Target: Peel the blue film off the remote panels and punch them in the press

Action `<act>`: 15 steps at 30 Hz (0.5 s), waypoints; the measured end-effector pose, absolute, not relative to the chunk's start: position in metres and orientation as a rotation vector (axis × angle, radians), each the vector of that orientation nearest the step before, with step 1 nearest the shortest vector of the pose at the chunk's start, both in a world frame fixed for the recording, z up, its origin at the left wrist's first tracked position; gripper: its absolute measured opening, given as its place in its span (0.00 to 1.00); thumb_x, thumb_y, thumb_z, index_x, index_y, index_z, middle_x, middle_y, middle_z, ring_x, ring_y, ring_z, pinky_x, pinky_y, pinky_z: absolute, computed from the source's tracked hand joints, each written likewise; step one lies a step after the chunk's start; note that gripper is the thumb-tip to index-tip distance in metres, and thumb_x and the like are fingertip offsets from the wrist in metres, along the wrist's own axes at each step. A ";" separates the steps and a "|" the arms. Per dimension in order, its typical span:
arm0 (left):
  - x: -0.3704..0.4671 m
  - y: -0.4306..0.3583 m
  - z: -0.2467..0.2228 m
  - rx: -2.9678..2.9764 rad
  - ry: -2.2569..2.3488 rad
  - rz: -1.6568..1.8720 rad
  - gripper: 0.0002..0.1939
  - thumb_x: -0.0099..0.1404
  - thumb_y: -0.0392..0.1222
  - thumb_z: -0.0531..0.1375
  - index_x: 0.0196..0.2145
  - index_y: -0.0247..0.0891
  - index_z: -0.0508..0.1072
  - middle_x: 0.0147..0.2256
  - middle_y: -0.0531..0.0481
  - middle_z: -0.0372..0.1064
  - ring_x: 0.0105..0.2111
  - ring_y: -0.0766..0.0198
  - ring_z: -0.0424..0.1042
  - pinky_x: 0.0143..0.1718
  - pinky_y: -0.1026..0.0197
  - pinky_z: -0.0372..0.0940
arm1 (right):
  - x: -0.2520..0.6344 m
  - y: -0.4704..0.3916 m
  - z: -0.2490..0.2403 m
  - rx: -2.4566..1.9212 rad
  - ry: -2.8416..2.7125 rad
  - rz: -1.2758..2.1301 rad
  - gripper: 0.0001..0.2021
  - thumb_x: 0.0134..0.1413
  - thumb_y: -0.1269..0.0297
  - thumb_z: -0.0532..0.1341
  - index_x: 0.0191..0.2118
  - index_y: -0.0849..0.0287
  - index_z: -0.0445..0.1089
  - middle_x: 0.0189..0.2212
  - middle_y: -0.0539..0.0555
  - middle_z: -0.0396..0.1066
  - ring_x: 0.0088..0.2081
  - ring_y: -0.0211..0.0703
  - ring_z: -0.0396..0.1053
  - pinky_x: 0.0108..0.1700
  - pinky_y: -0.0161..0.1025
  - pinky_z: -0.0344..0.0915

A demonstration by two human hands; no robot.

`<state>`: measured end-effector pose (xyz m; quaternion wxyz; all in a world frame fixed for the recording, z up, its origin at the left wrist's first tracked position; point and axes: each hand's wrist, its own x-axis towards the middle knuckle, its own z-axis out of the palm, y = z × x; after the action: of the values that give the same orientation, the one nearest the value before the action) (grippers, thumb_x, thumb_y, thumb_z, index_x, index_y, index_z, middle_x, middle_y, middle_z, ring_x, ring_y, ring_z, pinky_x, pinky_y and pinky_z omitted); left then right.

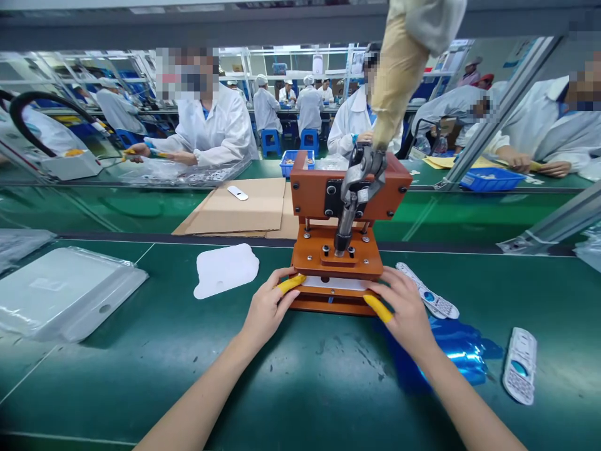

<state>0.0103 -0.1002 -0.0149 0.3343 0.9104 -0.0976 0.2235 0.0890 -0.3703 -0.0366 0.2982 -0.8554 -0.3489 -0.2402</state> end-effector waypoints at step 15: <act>0.010 -0.066 -0.021 1.980 0.187 0.978 0.08 0.67 0.40 0.52 0.40 0.38 0.69 0.36 0.50 0.61 0.27 0.68 0.61 0.26 0.65 0.59 | 0.083 -0.291 0.206 -1.289 -0.952 -0.539 0.16 0.63 0.62 0.47 0.51 0.54 0.66 0.40 0.47 0.68 0.43 0.39 0.71 0.45 0.41 0.67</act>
<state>0.0103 -0.0658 -0.0215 0.4465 0.7993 0.0756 0.3949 0.0830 -0.2914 0.2064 0.6637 -0.5703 -0.4212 -0.2384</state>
